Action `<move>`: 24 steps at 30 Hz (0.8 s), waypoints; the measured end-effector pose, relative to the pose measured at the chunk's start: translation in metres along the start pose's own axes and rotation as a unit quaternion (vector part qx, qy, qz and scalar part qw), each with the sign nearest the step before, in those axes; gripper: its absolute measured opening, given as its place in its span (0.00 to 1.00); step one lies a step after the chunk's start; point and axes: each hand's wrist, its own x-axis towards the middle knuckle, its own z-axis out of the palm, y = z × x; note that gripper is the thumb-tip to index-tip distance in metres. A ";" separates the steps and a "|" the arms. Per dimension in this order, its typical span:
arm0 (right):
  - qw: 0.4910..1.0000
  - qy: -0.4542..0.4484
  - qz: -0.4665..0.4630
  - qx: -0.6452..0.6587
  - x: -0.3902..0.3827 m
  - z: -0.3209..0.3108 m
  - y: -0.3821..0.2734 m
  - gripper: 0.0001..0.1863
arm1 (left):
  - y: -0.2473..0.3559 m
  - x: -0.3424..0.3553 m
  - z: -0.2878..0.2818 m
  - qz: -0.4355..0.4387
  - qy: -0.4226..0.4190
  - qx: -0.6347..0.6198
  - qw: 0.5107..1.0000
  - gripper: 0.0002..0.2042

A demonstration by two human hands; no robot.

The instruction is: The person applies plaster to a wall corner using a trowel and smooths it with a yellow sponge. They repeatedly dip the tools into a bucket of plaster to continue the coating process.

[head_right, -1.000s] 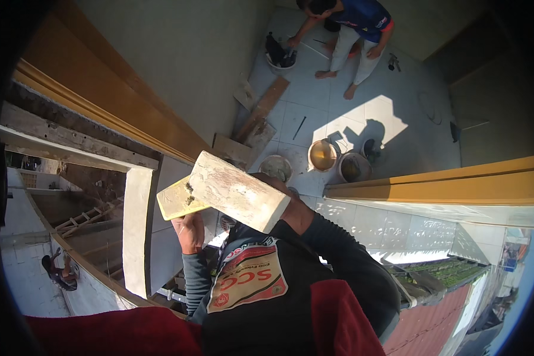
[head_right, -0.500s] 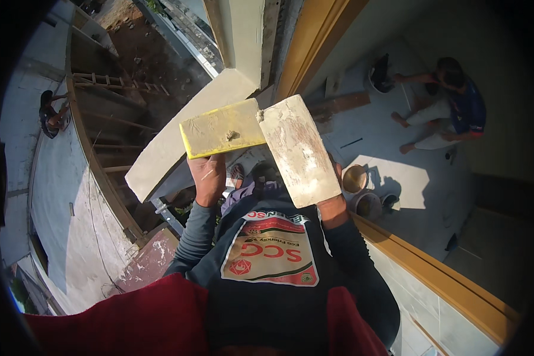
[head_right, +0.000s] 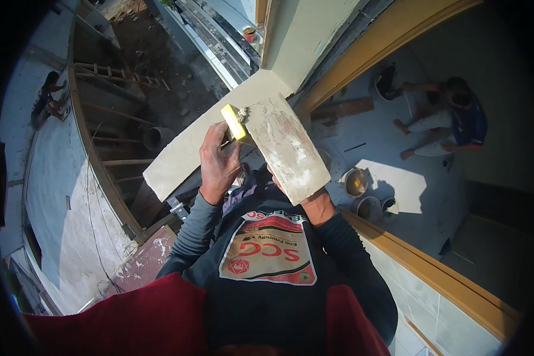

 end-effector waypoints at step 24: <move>0.122 0.054 -0.245 -0.960 0.081 0.087 -0.065 0.15 | -0.005 -0.016 -0.087 -0.247 0.044 -0.297 0.921 0.09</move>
